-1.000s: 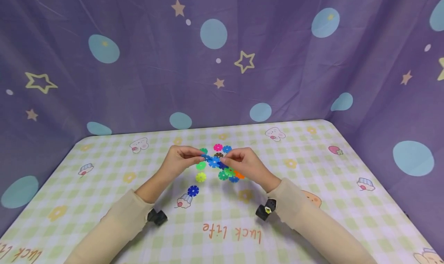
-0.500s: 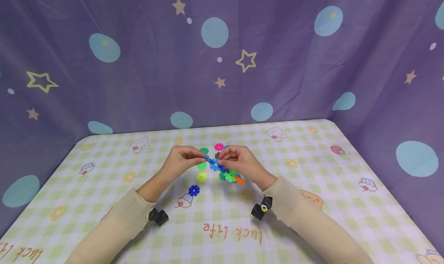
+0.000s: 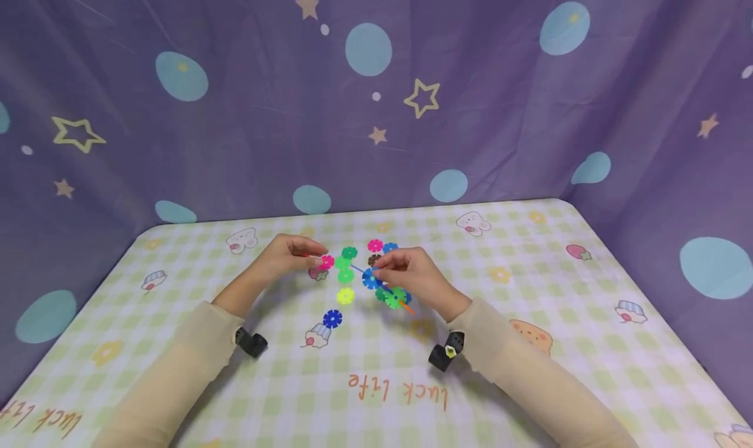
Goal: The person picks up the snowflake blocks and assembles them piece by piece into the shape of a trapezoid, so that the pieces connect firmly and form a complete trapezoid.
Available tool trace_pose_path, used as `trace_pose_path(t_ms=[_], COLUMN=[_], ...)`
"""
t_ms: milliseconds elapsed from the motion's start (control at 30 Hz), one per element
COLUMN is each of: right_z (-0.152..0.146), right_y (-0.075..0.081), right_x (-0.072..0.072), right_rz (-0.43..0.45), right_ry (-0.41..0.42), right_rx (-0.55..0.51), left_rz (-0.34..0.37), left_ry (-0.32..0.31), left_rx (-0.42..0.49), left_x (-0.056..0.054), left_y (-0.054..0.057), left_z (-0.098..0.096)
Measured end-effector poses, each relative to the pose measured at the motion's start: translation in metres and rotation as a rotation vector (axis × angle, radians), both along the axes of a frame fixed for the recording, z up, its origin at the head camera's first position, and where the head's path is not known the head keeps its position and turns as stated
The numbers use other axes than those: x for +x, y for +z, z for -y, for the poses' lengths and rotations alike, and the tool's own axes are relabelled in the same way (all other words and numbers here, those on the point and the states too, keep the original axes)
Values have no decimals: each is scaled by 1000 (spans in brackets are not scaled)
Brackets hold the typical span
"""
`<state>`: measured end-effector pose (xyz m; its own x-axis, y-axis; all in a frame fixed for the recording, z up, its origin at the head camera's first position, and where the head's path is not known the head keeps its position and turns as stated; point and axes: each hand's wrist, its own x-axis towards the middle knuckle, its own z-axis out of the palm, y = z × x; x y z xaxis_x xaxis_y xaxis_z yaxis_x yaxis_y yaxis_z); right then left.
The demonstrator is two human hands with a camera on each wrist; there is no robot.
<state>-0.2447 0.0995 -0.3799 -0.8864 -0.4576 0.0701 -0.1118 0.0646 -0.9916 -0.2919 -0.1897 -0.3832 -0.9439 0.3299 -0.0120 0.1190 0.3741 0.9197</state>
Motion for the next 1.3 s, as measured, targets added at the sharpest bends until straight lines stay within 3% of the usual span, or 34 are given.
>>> trace_pose_path(t_ms=[133,267,400,633,1000,1300], right_z=[-3,-5,-5,-2,0,5], right_y=[3,4,3,3,2,0], right_x=[3,6,7,6,2,0], right_rz=[-4,-26,-60,-58,-53,-26], right_ry=[-1,4,-8,-15,37,17], right_rx=[-6,-14,-12,11,-23,-63], left_rz=[-17,-16,12,10,-63,-114], left_ry=[42,71,27,-63,-115,-101], left_rx=[-68,-110,-125,-58,-189,-219], left_x=[-11,-23,-31,-43,-48,-48], left_y=[-4,-14,-23,-34,-34,-37], left_z=[18,36,49,59,62,61])
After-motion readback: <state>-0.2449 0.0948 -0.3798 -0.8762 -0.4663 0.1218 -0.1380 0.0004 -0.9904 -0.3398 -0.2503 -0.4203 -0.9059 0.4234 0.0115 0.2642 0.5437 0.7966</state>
